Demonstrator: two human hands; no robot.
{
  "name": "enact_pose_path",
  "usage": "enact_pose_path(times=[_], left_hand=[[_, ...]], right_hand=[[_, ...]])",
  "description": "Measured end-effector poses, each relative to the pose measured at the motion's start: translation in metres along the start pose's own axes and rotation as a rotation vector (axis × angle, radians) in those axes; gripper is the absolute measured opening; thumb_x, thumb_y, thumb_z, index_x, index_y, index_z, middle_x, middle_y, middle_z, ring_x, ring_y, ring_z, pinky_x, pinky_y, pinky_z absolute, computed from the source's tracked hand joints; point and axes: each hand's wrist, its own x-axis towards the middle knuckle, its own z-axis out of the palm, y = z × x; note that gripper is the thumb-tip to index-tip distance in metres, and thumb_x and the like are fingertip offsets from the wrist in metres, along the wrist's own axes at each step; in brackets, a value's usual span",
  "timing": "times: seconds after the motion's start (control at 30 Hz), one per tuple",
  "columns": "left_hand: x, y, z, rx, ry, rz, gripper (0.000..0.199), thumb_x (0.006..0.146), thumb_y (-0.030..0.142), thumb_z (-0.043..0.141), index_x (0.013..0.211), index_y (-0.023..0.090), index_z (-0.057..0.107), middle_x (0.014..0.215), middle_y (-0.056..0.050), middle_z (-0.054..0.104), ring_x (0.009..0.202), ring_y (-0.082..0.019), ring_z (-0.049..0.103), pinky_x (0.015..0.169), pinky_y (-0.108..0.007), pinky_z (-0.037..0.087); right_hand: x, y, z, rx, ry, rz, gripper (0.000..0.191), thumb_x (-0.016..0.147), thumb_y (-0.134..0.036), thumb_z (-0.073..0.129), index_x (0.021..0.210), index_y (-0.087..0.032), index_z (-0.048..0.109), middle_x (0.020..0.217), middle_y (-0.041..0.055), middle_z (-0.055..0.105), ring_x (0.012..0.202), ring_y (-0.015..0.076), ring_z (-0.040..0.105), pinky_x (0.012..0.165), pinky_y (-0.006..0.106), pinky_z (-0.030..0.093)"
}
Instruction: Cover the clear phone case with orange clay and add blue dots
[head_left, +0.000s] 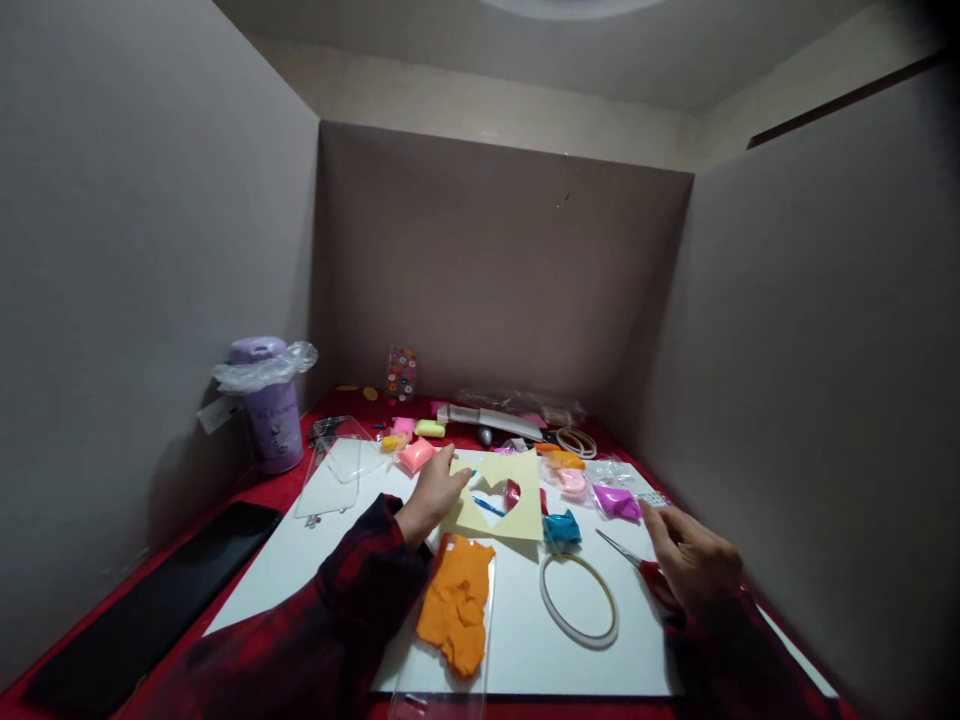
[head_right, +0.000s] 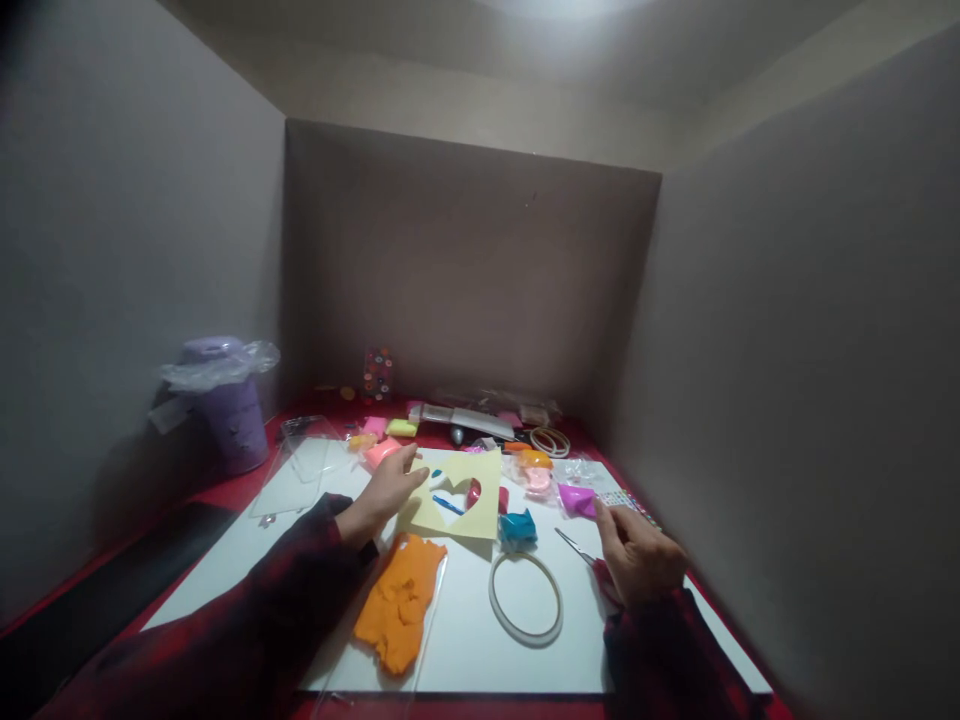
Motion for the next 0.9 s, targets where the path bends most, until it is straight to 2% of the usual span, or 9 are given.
enact_pose_path(times=[0.1,0.17,0.27,0.37,0.43,0.53,0.67,0.73,0.9], left_hand=[[-0.002,0.004,-0.01,0.139,0.052,0.058,0.032,0.064,0.022,0.059,0.094,0.012,0.057,0.106,-0.014,0.058,0.105,-0.026,0.049,0.088,-0.034,0.036],[-0.006,0.01,-0.022,0.22,0.047,0.096,0.033,0.066,0.022,0.058,0.098,0.013,0.059,0.111,-0.014,0.057,0.107,-0.025,0.049,0.091,-0.034,0.034],[-0.017,0.017,-0.043,0.32,-0.005,0.129,0.022,0.07,0.023,0.055,0.088,0.016,0.065,0.097,-0.009,0.064,0.092,-0.022,0.055,0.084,-0.032,0.038],[-0.029,0.015,-0.056,0.38,-0.084,0.111,0.016,0.071,0.025,0.053,0.076,0.017,0.067,0.081,-0.005,0.067,0.077,-0.02,0.058,0.074,-0.029,0.041],[-0.036,0.009,-0.058,0.396,-0.129,0.091,0.018,0.072,0.025,0.051,0.076,0.017,0.067,0.08,-0.005,0.067,0.076,-0.019,0.058,0.071,-0.027,0.041],[-0.041,-0.001,-0.055,0.413,-0.188,0.083,0.02,0.072,0.023,0.048,0.079,0.017,0.066,0.08,-0.004,0.067,0.075,-0.018,0.059,0.067,-0.025,0.041],[-0.042,-0.007,-0.051,0.45,-0.24,0.103,0.02,0.067,0.017,0.047,0.074,0.017,0.066,0.07,-0.003,0.066,0.066,-0.017,0.057,0.06,-0.025,0.04],[-0.041,-0.008,-0.05,0.456,-0.258,0.12,0.021,0.068,0.017,0.047,0.074,0.017,0.067,0.072,-0.003,0.066,0.069,-0.017,0.057,0.063,-0.025,0.041],[-0.04,-0.009,-0.048,0.449,-0.247,0.145,0.028,0.074,0.019,0.045,0.094,0.017,0.064,0.099,-0.006,0.065,0.09,-0.019,0.057,0.079,-0.027,0.039]], right_hand=[[-0.001,-0.001,0.004,0.004,-0.04,-0.104,0.037,0.082,-0.044,0.05,0.063,-0.017,0.066,0.055,0.0043,0.062,0.047,0.0142,0.051,0.051,0.026,0.031],[-0.002,-0.009,0.003,0.037,-0.065,-0.167,0.035,0.082,-0.042,0.05,0.064,-0.017,0.066,0.056,0.003,0.062,0.046,0.0129,0.051,0.051,0.026,0.031],[-0.008,-0.038,-0.004,0.143,-0.169,-0.339,0.025,0.083,-0.033,0.053,0.069,-0.017,0.065,0.058,0.0013,0.061,0.049,0.0115,0.051,0.054,0.025,0.033],[-0.014,-0.081,-0.013,0.255,-0.482,-0.461,0.021,0.086,-0.027,0.048,0.071,-0.019,0.06,0.06,0.0006,0.057,0.053,0.0122,0.05,0.055,0.025,0.033],[-0.015,-0.105,-0.013,0.221,-0.601,-0.464,0.022,0.086,-0.026,0.046,0.07,-0.019,0.058,0.063,0.0013,0.057,0.058,0.0139,0.051,0.054,0.026,0.032],[-0.01,-0.124,-0.002,0.116,-0.675,-0.49,0.017,0.084,-0.02,0.045,0.072,-0.019,0.057,0.07,0.0024,0.058,0.062,0.0149,0.052,0.055,0.026,0.032],[-0.003,-0.123,0.014,0.078,-0.681,-0.545,0.019,0.082,-0.02,0.051,0.064,-0.019,0.058,0.069,0.0034,0.058,0.066,0.0162,0.052,0.058,0.027,0.035],[-0.003,-0.122,0.02,0.088,-0.683,-0.566,0.023,0.083,-0.023,0.052,0.061,-0.019,0.06,0.068,0.004,0.057,0.068,0.0168,0.052,0.059,0.027,0.035],[-0.015,-0.119,0.029,0.089,-0.616,-0.547,0.017,0.085,-0.024,0.049,0.09,-0.02,0.065,0.076,0.0054,0.057,0.074,0.0195,0.051,0.061,0.03,0.036]])
